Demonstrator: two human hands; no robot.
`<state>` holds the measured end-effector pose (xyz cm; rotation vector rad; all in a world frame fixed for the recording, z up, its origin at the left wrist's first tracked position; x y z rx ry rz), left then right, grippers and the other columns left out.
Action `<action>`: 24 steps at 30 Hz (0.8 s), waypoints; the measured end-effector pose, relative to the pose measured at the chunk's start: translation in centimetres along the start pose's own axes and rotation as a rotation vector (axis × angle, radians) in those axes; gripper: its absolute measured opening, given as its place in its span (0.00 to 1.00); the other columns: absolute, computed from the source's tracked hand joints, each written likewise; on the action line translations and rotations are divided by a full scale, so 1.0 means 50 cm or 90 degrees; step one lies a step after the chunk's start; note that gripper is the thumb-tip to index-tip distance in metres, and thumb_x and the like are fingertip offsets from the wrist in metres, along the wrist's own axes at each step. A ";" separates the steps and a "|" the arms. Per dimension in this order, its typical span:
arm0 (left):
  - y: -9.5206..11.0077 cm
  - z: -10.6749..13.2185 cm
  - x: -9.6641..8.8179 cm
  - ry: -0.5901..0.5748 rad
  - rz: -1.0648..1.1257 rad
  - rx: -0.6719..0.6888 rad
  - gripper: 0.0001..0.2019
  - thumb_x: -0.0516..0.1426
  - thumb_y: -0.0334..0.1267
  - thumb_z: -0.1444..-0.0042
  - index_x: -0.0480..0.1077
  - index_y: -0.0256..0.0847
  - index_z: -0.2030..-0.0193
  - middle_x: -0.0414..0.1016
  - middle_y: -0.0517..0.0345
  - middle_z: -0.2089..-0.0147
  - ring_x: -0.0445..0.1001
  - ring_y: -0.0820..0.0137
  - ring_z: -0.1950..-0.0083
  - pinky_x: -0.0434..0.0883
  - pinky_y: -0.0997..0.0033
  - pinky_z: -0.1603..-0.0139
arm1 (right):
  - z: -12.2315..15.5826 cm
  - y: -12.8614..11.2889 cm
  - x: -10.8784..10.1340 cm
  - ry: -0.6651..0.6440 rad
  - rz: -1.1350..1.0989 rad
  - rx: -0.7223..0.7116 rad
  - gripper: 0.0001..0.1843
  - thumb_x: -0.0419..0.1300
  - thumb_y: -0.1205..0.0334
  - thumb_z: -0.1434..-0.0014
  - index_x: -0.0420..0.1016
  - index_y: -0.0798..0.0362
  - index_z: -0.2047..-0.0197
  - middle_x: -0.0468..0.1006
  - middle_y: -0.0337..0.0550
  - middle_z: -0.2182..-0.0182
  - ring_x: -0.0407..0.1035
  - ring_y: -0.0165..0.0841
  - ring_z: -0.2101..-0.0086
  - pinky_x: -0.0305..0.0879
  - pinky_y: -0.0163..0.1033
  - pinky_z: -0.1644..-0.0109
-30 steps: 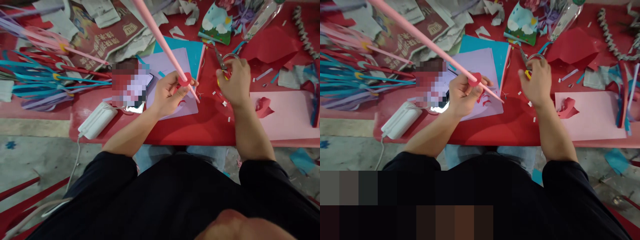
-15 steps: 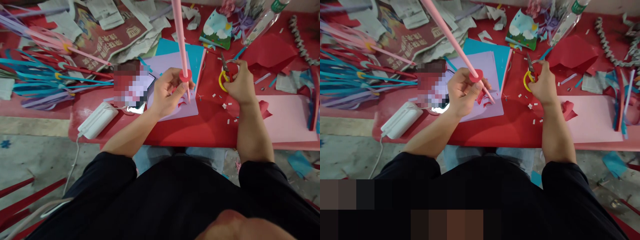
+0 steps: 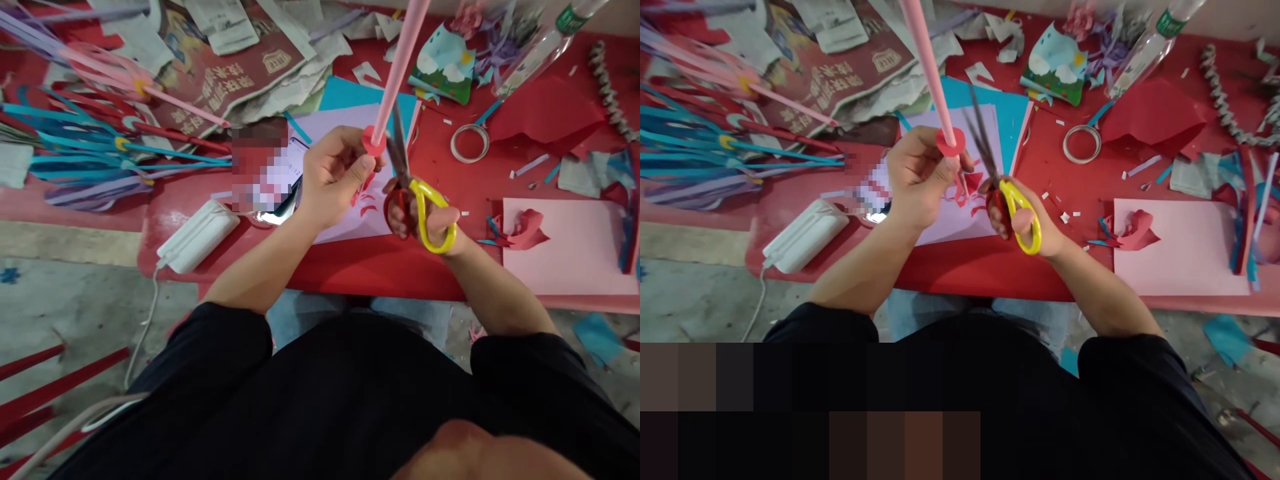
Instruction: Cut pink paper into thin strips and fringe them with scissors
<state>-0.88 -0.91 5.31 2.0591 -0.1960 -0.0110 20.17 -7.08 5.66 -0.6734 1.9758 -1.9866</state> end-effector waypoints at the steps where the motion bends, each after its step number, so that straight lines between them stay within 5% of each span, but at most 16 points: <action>1: -0.003 -0.004 0.000 0.009 0.019 -0.006 0.28 0.70 0.73 0.30 0.80 0.48 0.53 0.83 0.56 0.61 0.90 0.56 0.55 0.88 0.56 0.53 | 0.009 -0.002 0.016 -0.018 -0.054 -0.005 0.54 0.59 0.03 0.45 0.76 0.44 0.41 0.68 0.34 0.67 0.61 0.30 0.77 0.63 0.40 0.76; 6: -0.019 -0.011 -0.004 -0.002 0.092 0.052 0.20 0.75 0.65 0.30 0.84 0.52 0.51 0.86 0.58 0.60 0.88 0.60 0.61 0.85 0.60 0.63 | 0.030 -0.016 0.035 -0.006 -0.121 -0.028 0.31 0.63 0.25 0.25 0.79 0.47 0.48 0.70 0.34 0.72 0.66 0.31 0.79 0.64 0.38 0.75; 9: -0.025 -0.009 -0.007 -0.025 0.108 0.104 0.12 0.75 0.56 0.27 0.86 0.55 0.48 0.87 0.58 0.59 0.87 0.62 0.62 0.82 0.62 0.65 | 0.032 -0.027 0.032 0.006 -0.081 -0.048 0.23 0.65 0.35 0.21 0.80 0.48 0.47 0.73 0.34 0.73 0.69 0.31 0.78 0.64 0.37 0.75; 14: -0.034 -0.005 -0.007 0.027 0.051 0.011 0.26 0.77 0.70 0.36 0.82 0.50 0.58 0.81 0.56 0.64 0.86 0.58 0.62 0.81 0.60 0.65 | 0.033 -0.039 0.034 0.021 -0.049 -0.016 0.22 0.68 0.37 0.23 0.79 0.49 0.50 0.75 0.33 0.74 0.71 0.31 0.79 0.66 0.37 0.74; 24: -0.002 -0.001 0.007 0.020 0.077 -0.019 0.27 0.79 0.71 0.42 0.83 0.50 0.61 0.82 0.57 0.66 0.88 0.58 0.63 0.86 0.59 0.59 | 0.033 -0.054 0.028 0.037 0.003 0.021 0.19 0.72 0.42 0.26 0.79 0.49 0.55 0.75 0.33 0.73 0.72 0.30 0.79 0.69 0.36 0.75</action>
Point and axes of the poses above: each hand's wrist, its own z-axis away from the middle knuckle, its own x-axis out of the palm, y = z × x, the point moved 1 cm from there along -z, towards the middle knuckle
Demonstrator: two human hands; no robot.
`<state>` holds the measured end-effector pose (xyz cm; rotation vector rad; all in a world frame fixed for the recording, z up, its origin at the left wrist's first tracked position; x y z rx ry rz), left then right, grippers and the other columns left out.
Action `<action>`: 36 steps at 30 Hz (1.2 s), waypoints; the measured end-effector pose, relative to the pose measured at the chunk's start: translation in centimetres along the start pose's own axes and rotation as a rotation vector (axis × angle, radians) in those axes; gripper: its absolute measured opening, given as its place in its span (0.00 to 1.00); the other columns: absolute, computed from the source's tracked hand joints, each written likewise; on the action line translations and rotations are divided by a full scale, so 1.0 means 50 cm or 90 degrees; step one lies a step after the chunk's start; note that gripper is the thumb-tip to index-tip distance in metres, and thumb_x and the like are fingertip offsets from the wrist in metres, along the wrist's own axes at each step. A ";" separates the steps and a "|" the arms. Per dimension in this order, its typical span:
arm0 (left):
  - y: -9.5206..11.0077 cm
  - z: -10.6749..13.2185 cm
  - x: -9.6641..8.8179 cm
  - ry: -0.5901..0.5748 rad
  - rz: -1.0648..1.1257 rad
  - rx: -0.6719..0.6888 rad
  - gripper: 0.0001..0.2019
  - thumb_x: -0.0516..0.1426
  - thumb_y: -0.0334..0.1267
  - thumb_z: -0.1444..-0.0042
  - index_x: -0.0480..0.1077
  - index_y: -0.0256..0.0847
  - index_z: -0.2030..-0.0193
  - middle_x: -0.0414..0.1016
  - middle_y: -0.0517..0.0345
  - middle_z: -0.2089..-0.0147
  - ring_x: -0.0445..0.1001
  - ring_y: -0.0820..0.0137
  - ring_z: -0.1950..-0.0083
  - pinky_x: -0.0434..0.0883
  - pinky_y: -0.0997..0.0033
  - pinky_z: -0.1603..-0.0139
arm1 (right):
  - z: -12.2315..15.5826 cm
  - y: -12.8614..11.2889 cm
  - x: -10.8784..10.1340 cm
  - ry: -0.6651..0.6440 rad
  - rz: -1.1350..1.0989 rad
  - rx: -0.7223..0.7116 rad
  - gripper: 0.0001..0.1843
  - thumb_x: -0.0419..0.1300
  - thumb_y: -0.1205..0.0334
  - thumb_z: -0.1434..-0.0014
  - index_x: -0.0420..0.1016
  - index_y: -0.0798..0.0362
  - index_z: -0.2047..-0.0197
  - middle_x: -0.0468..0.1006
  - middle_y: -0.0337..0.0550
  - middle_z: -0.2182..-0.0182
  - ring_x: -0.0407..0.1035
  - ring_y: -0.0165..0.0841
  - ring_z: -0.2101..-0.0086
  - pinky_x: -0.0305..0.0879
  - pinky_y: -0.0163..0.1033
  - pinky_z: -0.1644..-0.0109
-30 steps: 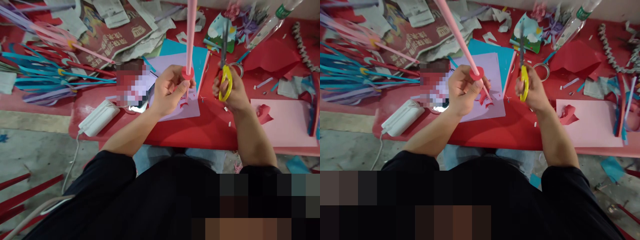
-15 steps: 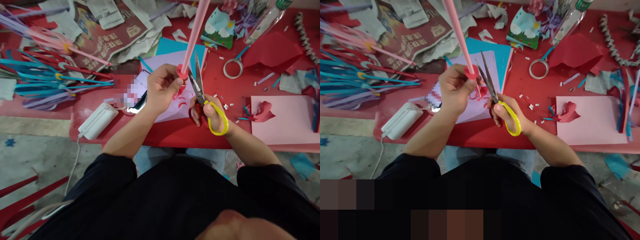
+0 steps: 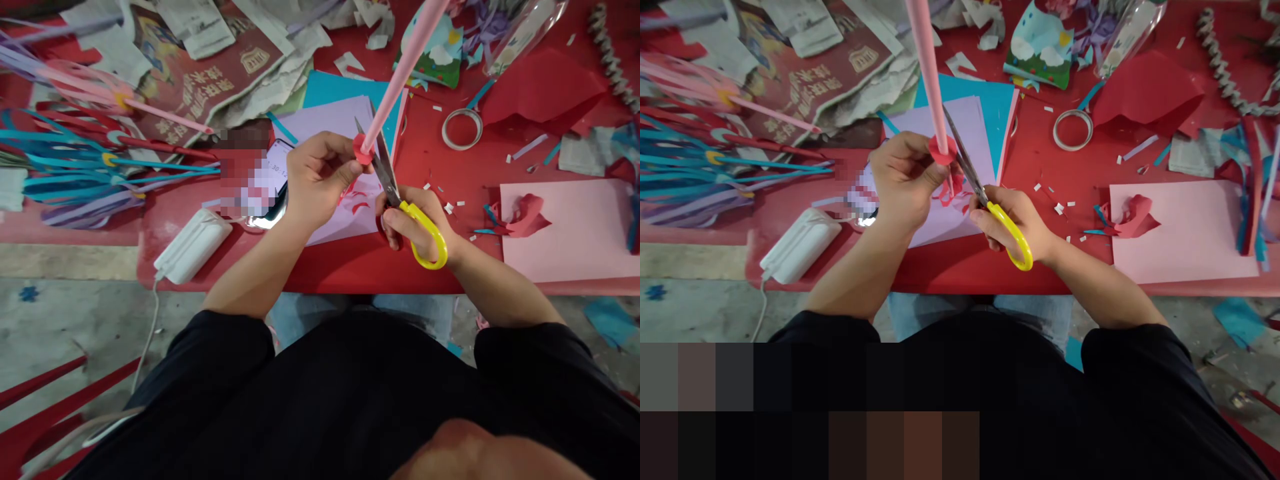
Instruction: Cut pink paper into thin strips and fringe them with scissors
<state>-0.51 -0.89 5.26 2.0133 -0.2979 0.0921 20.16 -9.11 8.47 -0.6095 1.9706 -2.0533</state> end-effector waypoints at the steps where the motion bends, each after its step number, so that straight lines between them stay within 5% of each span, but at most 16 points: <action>1: 0.000 0.000 0.000 0.000 0.003 0.005 0.27 0.80 0.70 0.42 0.83 0.50 0.60 0.82 0.57 0.66 0.88 0.58 0.63 0.86 0.60 0.60 | 0.000 -0.002 0.001 0.000 0.000 0.000 0.19 0.72 0.43 0.26 0.79 0.49 0.55 0.75 0.33 0.74 0.72 0.30 0.79 0.68 0.36 0.75; 15: -0.016 -0.005 -0.004 -0.021 0.032 0.090 0.24 0.81 0.68 0.41 0.87 0.53 0.56 0.83 0.60 0.67 0.86 0.63 0.68 0.80 0.67 0.69 | -0.002 0.011 0.008 0.032 0.050 0.016 0.24 0.69 0.35 0.24 0.76 0.47 0.58 0.72 0.30 0.79 0.66 0.29 0.83 0.61 0.37 0.80; 22: -0.008 -0.001 -0.002 -0.017 0.003 0.056 0.20 0.78 0.65 0.34 0.86 0.52 0.57 0.82 0.61 0.67 0.88 0.62 0.65 0.82 0.65 0.65 | 0.000 0.012 0.009 0.045 0.080 -0.008 0.24 0.69 0.35 0.24 0.76 0.47 0.59 0.73 0.31 0.80 0.66 0.29 0.82 0.61 0.37 0.79; 28: 0.012 0.003 0.005 0.002 0.022 -0.019 0.22 0.77 0.67 0.35 0.85 0.53 0.56 0.82 0.59 0.64 0.88 0.59 0.61 0.89 0.53 0.52 | 0.000 0.004 0.014 0.069 0.098 0.002 0.25 0.69 0.32 0.25 0.75 0.45 0.60 0.71 0.31 0.81 0.64 0.30 0.82 0.60 0.39 0.79; 36: 0.000 0.000 -0.001 0.004 0.022 -0.034 0.23 0.74 0.69 0.31 0.84 0.53 0.54 0.85 0.61 0.62 0.88 0.62 0.59 0.86 0.58 0.56 | -0.003 0.003 0.013 0.071 0.108 -0.014 0.22 0.70 0.38 0.24 0.74 0.45 0.61 0.70 0.31 0.80 0.64 0.30 0.83 0.59 0.39 0.79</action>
Point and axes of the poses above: each hand's wrist, its own z-axis away from the middle knuckle, its own x-axis out of the palm, y = z × x, the point moved 1 cm from there along -z, towards the middle knuckle
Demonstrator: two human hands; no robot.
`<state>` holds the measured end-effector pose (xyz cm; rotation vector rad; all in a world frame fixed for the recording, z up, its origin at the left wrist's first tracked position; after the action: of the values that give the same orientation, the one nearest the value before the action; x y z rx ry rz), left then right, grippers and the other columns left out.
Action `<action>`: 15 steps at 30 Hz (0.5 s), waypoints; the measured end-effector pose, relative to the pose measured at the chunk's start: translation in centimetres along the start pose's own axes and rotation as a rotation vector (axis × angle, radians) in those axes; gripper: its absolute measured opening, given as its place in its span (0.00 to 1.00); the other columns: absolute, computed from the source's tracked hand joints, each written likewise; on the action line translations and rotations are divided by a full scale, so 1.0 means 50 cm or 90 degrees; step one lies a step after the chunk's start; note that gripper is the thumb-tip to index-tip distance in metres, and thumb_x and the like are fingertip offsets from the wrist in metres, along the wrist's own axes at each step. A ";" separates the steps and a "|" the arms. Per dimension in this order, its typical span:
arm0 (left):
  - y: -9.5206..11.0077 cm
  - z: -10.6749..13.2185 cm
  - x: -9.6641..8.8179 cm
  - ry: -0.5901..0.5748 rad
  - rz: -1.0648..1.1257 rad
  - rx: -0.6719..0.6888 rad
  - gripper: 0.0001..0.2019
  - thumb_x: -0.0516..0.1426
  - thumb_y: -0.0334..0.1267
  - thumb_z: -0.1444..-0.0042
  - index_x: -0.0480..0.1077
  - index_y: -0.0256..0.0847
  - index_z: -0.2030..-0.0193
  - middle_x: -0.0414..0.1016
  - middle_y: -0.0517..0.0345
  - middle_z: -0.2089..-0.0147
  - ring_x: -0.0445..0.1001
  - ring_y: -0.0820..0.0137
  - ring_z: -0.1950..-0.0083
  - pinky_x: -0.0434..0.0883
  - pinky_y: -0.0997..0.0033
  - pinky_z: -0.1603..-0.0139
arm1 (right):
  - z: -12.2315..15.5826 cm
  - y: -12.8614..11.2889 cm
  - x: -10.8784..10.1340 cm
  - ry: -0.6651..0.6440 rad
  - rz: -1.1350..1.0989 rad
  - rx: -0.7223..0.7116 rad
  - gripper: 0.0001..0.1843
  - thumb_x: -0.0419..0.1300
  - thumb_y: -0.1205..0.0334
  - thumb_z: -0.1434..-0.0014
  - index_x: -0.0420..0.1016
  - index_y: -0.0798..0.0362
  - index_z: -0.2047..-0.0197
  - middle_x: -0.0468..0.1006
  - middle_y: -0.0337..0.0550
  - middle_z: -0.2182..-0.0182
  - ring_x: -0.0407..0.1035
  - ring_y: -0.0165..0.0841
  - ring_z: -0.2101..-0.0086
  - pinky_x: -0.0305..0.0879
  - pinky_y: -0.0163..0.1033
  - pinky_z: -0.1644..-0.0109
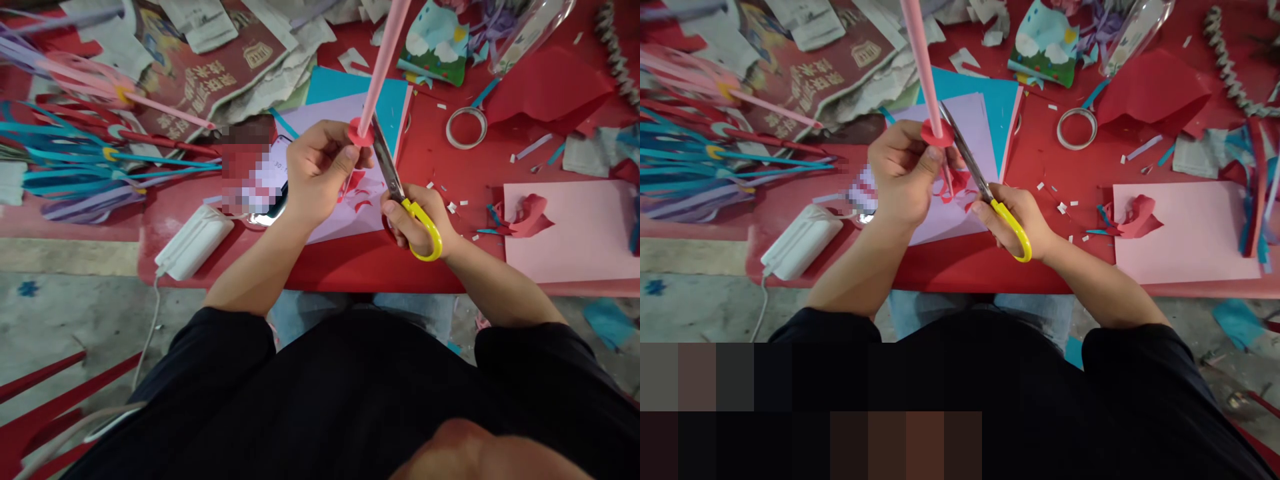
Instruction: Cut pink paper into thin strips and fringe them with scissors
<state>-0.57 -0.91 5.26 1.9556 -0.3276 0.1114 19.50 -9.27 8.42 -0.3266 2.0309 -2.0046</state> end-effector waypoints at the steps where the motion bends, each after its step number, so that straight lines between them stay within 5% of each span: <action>1: -0.002 0.000 -0.001 0.012 -0.005 -0.013 0.23 0.74 0.70 0.31 0.83 0.53 0.54 0.84 0.61 0.62 0.88 0.61 0.58 0.86 0.57 0.55 | 0.000 0.001 0.000 0.001 0.002 0.002 0.22 0.70 0.38 0.25 0.74 0.45 0.61 0.70 0.31 0.80 0.65 0.30 0.83 0.59 0.39 0.79; 6: -0.019 -0.007 -0.011 -0.035 0.066 0.046 0.22 0.75 0.67 0.31 0.83 0.53 0.51 0.81 0.61 0.63 0.86 0.61 0.60 0.83 0.55 0.57 | -0.002 0.000 0.001 0.018 0.007 -0.006 0.26 0.73 0.33 0.29 0.75 0.46 0.63 0.69 0.32 0.79 0.63 0.30 0.80 0.58 0.39 0.78; 15: -0.023 -0.014 -0.030 -0.052 0.076 0.001 0.19 0.76 0.60 0.28 0.78 0.54 0.49 0.81 0.66 0.63 0.83 0.65 0.50 0.78 0.61 0.52 | -0.010 -0.014 0.002 0.014 0.019 -0.018 0.31 0.76 0.28 0.34 0.76 0.46 0.65 0.70 0.36 0.76 0.64 0.32 0.75 0.57 0.38 0.76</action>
<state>-1.63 0.40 4.16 1.9447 -0.4993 0.1090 19.19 -8.86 9.14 -0.2798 2.0664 -1.9731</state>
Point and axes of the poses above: each hand's wrist, its own z-axis away from the middle knuckle, its own x-axis out of the palm, y = z × x, the point moved 1 cm from there along -z, towards the middle knuckle
